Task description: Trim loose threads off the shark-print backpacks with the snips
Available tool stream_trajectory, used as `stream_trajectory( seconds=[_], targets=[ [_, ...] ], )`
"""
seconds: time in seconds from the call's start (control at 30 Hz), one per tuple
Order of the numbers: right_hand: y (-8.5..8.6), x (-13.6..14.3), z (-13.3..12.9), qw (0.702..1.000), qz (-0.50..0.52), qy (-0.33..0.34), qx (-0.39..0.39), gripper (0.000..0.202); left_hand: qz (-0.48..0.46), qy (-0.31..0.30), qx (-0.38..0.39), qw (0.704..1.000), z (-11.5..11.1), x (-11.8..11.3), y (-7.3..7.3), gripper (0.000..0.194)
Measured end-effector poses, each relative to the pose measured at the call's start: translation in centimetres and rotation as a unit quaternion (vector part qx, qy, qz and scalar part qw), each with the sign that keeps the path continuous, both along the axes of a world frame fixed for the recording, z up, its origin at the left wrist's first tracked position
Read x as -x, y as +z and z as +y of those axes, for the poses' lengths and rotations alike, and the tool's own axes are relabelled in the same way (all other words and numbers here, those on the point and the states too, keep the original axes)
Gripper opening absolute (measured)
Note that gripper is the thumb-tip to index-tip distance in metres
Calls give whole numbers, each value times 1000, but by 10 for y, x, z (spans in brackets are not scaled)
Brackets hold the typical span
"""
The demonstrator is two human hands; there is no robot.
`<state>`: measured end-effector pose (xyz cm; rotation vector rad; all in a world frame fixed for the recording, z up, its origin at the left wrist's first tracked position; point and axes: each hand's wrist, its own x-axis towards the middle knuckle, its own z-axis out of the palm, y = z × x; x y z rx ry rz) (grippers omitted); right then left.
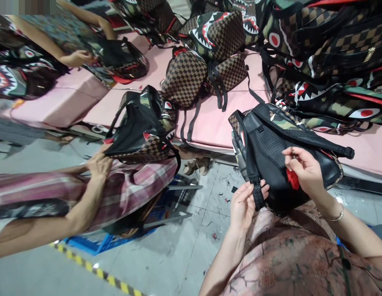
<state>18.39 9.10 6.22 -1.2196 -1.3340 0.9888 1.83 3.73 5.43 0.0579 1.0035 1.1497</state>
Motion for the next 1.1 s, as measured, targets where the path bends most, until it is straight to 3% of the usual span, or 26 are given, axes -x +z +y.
stream_trajectory(
  seconds=[0.13,0.27,0.37,0.47,0.67,0.9,1.1],
  targets=[
    [-7,-8,-1,964,-237,67,-100,24,5,1,-20,1000,0,-2,5,19],
    [-20,-4,-13,921,-336,93,-174,25,10,12,-30,999,0,-3,7,19],
    [-19,1,-20,895,-387,112,-189,28,16,17,-35,999,-1,-5,7,18],
    [-15,4,-21,885,-411,109,-188,29,23,12,-35,999,-2,-8,8,18],
    [-13,7,-19,892,-393,116,-189,28,42,13,-52,998,-3,-14,9,20],
    [-16,5,-19,868,-444,121,-188,26,42,0,-46,998,-2,-16,5,22],
    [-18,5,-17,880,-416,124,-193,25,52,-1,-49,997,-2,-15,6,20]
  ],
)
